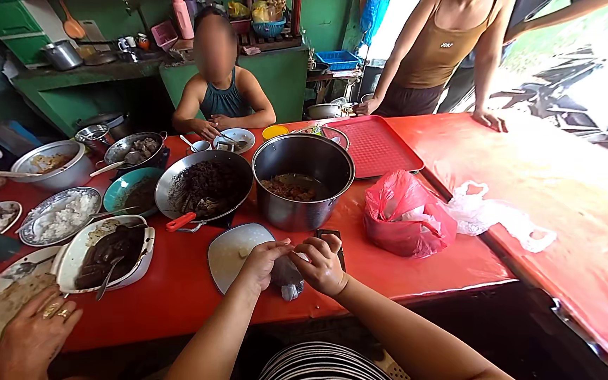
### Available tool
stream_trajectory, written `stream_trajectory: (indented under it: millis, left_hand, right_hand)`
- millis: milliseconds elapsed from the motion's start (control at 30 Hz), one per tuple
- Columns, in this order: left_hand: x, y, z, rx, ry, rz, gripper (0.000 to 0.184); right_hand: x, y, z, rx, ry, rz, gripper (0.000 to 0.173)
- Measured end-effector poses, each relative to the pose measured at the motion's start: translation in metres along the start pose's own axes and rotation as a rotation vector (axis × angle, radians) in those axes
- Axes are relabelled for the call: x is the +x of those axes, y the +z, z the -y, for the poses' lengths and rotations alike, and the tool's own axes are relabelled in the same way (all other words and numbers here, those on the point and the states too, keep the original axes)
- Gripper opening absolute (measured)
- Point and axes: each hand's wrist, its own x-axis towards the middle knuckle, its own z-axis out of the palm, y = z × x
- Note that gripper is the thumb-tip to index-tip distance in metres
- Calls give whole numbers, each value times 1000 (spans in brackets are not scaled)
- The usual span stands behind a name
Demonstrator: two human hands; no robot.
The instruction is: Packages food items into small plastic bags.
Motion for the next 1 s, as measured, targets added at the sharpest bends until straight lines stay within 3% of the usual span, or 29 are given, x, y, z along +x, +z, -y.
stream_trajectory:
  millis: [167,400,533,633,733,800,900,1000]
  left_hand:
    - [8,5,1,43,83,-164,15]
    - [40,-10,21,390,276,-398,13]
    - [42,-11,28,572,349,-442,14]
    - [36,-9,34,648,375,-430,17]
    - [32,-10,22,623,380,-381,17]
    - [25,-10,12,598,437,-326,16]
    - [15,-9,5,576,553,-284,12]
    - [8,-9,3,595,693,-236,11]
  right_hand:
    - [-1,-7,0,9,111,16,16]
    - [-36,-16,2,107,338,163,15]
    - [-35,-18,5,120,415,264,12]
    - [-30,-25,5,170,509,482,7]
    - [-8,-35,-6,506,837,762,19]
    - [-1,-39,-13,870,1044,705,24]
    - [9,-33,-8,1283,1231,451,23]
    - [23,-26,-1,1427,1412,286,30]
